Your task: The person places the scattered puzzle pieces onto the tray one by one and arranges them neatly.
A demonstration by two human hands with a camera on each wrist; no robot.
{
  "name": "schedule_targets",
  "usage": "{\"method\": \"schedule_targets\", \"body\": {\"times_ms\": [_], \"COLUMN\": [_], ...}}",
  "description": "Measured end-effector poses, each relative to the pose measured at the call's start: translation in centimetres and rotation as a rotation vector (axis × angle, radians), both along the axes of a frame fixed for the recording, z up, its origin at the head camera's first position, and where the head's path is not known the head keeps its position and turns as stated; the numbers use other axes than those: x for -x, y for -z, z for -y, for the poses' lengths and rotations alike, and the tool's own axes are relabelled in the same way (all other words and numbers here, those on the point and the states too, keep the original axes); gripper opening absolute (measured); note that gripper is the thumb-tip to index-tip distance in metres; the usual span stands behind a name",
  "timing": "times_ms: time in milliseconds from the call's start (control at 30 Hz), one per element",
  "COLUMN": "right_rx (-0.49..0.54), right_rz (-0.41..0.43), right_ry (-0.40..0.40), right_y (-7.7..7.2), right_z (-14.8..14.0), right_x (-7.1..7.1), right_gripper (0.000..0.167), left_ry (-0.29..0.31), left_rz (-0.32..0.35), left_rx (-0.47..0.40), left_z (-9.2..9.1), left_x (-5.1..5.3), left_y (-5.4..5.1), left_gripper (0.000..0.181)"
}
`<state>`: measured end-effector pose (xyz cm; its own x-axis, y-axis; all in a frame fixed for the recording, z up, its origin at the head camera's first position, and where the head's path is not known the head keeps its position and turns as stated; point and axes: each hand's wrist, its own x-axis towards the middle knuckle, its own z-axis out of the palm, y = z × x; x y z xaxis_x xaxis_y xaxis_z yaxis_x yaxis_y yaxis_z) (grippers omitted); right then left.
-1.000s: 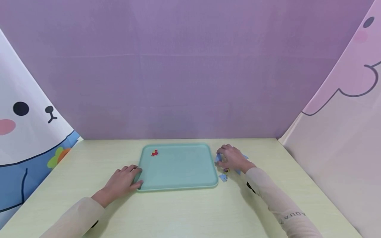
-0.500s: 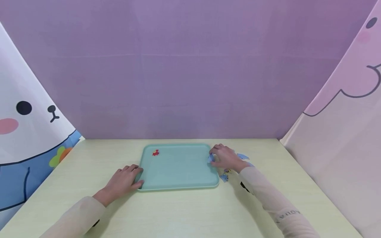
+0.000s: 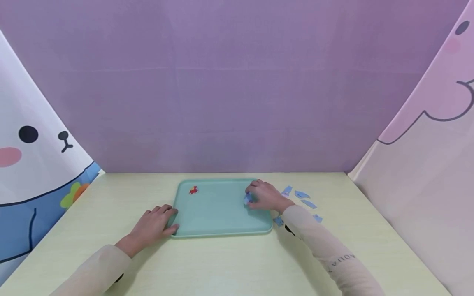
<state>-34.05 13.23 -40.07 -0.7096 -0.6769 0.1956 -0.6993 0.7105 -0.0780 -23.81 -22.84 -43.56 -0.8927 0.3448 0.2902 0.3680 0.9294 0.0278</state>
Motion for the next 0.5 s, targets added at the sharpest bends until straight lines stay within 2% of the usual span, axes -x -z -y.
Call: {"method": "schedule_targets", "body": {"times_ms": [333,500], "right_rx": [-0.055,-0.073], "right_rz": [-0.056,-0.054], "right_ry": [-0.069,-0.089], "right_y": [-0.4,-0.5], "right_z": [2.9,4.2], "right_x": [0.6,0.6], "right_gripper": [0.037,0.036], "left_ry": [-0.001,-0.001], "left_rz": [-0.001,-0.001], "left_rx": [-0.004,-0.009], "left_z": [0.0,0.0], "left_x": [-0.1,-0.1], "left_y": [-0.2,-0.1], "left_gripper": [0.048,0.047]}}
